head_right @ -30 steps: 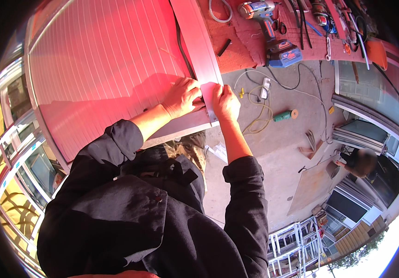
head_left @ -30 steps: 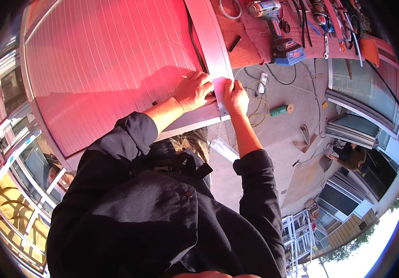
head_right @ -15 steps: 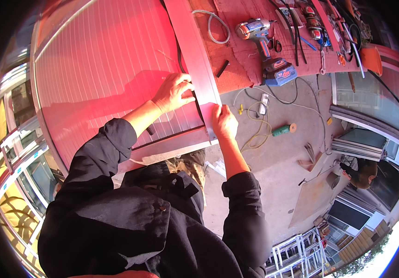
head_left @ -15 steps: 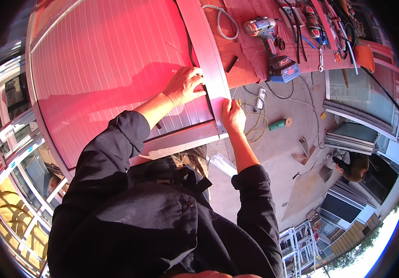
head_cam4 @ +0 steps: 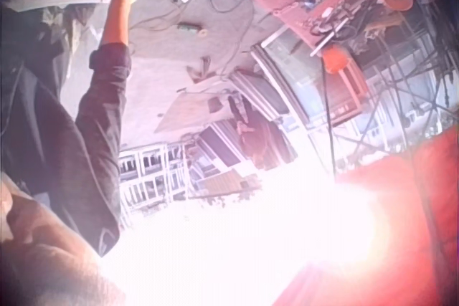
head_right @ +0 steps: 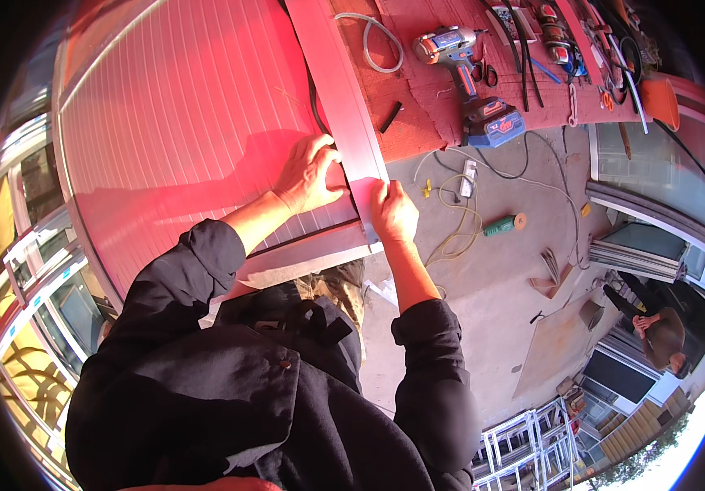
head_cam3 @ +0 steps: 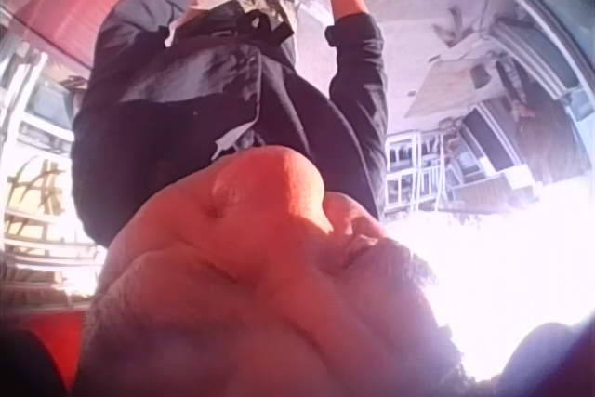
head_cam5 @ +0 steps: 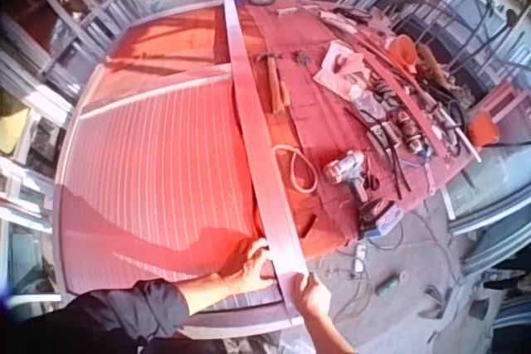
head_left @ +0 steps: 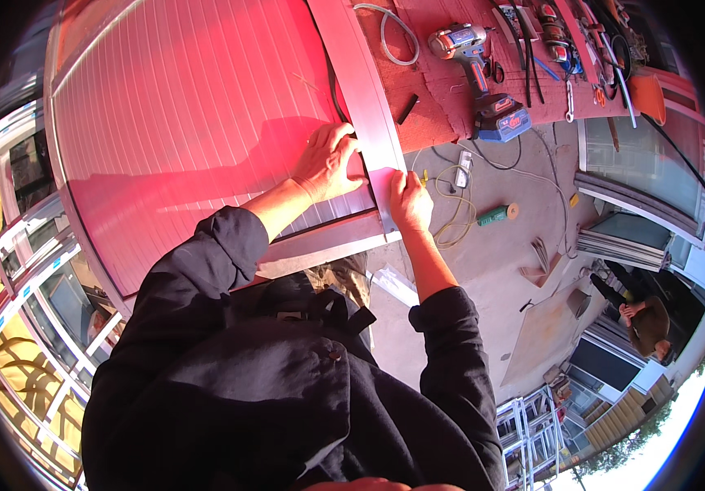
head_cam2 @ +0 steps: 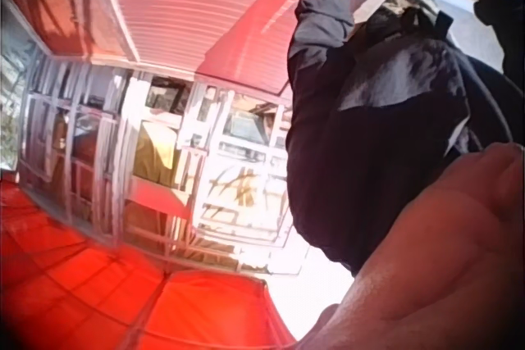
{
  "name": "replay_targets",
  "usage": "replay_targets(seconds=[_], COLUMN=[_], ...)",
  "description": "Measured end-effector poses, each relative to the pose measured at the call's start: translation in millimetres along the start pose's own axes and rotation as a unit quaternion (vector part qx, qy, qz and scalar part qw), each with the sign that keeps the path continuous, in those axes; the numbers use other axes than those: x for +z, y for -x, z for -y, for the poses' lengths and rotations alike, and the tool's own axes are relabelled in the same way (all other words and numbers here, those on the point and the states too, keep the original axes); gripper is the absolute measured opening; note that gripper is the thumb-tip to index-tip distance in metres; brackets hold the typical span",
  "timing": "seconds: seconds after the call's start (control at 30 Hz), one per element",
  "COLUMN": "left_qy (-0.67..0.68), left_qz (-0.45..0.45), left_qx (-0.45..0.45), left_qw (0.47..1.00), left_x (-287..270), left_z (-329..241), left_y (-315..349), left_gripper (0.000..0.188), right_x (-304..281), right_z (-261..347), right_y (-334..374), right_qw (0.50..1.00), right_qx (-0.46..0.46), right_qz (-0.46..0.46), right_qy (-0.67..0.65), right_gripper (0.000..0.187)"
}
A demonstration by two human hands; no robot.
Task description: The person installs black rubber weather stripping along the edges of a large red panel. They measure and mark the panel, cut the strip to length, and press it into place along the frame. The person also uses a square and marker to mark alignment points on the panel.
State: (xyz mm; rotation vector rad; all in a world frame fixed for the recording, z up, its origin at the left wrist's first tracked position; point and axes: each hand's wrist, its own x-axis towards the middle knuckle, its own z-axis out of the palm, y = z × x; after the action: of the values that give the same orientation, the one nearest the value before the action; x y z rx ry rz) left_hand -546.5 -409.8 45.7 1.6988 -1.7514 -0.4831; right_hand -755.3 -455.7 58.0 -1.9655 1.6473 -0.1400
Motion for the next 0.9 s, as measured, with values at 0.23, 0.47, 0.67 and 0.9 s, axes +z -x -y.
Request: replay_targets(seconds=[0.23,0.47,0.67,0.9], left_qy=[-0.01,0.007,-0.002,0.006], left_qz=[-0.002,-0.05,-0.016,-0.037], left_qx=[0.004,0.1,0.161,0.17], left_qw=[1.0,0.994,0.987,0.985], left_x=[2,-28,-39,-30], left_z=[1,68,77,76], left_y=[1,-48,-56,-67], left_gripper=[0.059,0.032,0.02,0.019], right_x=[2,2,-2,-6], right_z=[-1,-1,1,1], right_y=[0,1,0,-1], right_qw=[1.0,0.999,1.0,0.998], right_qx=[-0.006,-0.017,0.004,0.029], right_qz=[-0.025,-0.036,-0.006,0.031], right_qy=[0.016,-0.015,-0.026,-0.036], right_gripper=[0.042,0.043,0.041,0.042])
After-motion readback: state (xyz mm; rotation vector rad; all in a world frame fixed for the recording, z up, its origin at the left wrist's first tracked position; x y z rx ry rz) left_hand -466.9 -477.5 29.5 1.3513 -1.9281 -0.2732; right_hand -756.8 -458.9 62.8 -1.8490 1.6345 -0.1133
